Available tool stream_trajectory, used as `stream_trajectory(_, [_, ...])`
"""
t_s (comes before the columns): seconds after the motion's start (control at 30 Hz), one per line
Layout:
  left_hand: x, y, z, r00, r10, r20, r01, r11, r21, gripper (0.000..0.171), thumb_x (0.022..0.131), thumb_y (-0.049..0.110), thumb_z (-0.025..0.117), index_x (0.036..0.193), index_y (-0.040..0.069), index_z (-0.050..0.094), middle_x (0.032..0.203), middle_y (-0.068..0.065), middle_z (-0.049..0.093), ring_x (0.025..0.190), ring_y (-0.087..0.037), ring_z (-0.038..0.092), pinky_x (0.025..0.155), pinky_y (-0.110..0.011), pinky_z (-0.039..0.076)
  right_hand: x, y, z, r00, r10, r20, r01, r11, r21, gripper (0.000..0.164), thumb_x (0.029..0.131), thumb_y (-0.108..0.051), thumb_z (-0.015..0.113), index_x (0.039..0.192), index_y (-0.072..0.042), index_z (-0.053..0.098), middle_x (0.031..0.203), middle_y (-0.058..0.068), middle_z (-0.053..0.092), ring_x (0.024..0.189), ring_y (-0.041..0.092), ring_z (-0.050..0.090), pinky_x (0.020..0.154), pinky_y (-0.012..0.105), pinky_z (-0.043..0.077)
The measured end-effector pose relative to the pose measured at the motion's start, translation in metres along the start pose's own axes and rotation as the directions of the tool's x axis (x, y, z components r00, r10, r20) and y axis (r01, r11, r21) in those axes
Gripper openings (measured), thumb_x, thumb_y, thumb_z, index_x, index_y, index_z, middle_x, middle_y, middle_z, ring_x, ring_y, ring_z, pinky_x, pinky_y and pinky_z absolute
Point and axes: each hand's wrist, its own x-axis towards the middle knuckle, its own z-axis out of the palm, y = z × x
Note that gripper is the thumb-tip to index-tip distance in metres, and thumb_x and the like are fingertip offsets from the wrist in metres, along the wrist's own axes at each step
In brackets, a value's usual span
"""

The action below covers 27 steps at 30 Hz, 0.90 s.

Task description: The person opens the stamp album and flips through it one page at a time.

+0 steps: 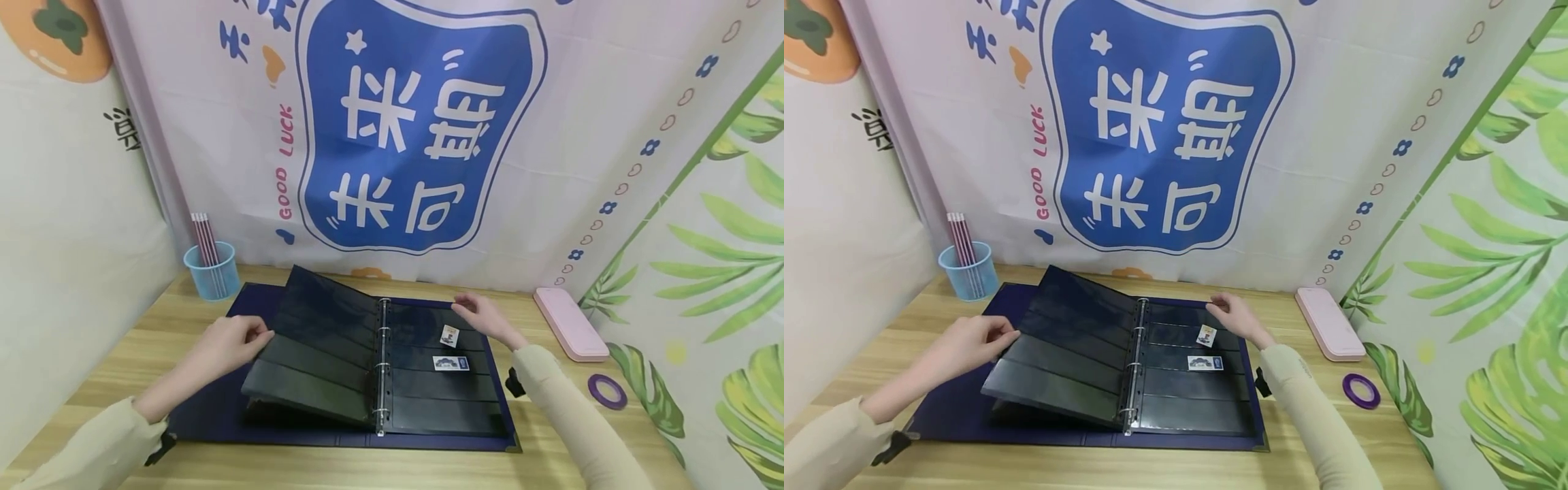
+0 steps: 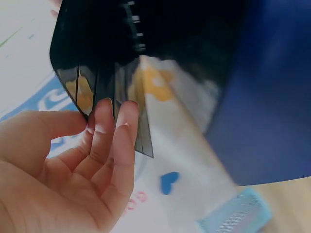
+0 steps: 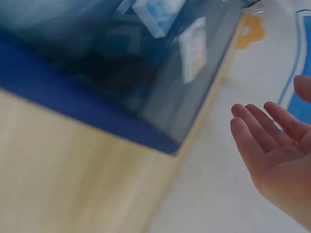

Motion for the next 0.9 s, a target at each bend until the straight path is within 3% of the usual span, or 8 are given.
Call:
stream_trajectory(0.17, [-0.009, -0.024, 0.018, 0.995, -0.055, 0.082, 0.055, 0.998, -0.001, 0.021, 0.095, 0.017, 0.064, 0.074, 0.012, 0.065, 0.055, 0.007, 0.052, 0.048, -0.006, 0.044, 0.047, -0.022, 0.033, -0.008, 0.022, 0.009, 0.998, -0.059, 0.015, 0.059, 0.997, -0.056, 0.051, 0.103, -0.028, 0.055, 0.139, 0.007, 0.051, 0.139, 0.027, 0.056, 0.126, 0.042, 0.058, 0.104, 0.054, 0.047])
stream_trajectory(0.4, [-0.015, -0.046, 0.038, 0.972, -0.131, 0.193, 0.137, 0.991, -0.014, 0.027, 0.097, 0.019, 0.061, 0.071, 0.011, 0.059, 0.058, 0.003, 0.057, 0.049, -0.009, 0.053, 0.046, -0.024, 0.038, -0.013, 0.042, 0.016, 0.994, -0.095, 0.049, 0.102, 0.981, -0.164, 0.057, 0.101, -0.029, 0.058, 0.143, 0.008, 0.046, 0.146, 0.028, 0.050, 0.135, 0.046, 0.047, 0.110, 0.059, 0.038])
stream_trajectory(0.63, [-0.018, -0.051, 0.052, 0.977, -0.158, 0.143, 0.158, 0.987, 0.011, 0.027, 0.093, 0.022, 0.067, 0.069, 0.013, 0.058, 0.055, 0.005, 0.051, 0.049, -0.009, 0.047, 0.047, -0.024, 0.035, -0.013, 0.056, 0.022, 0.991, -0.048, 0.128, 0.073, 0.978, -0.196, 0.080, 0.093, -0.042, 0.067, 0.151, 0.004, 0.036, 0.160, 0.027, 0.027, 0.147, 0.048, 0.027, 0.117, 0.063, 0.027])
stream_trajectory(0.9, [-0.021, -0.048, 0.065, 0.984, -0.167, 0.067, 0.158, 0.979, 0.126, 0.030, 0.084, 0.026, 0.078, 0.071, 0.015, 0.053, 0.059, 0.004, 0.049, 0.048, -0.012, 0.043, 0.043, -0.025, 0.031, -0.010, 0.074, 0.024, 0.987, -0.047, 0.154, 0.081, 0.971, -0.223, 0.100, 0.085, -0.046, 0.076, 0.154, 0.005, 0.026, 0.163, 0.027, 0.017, 0.150, 0.047, 0.019, 0.117, 0.063, 0.026])
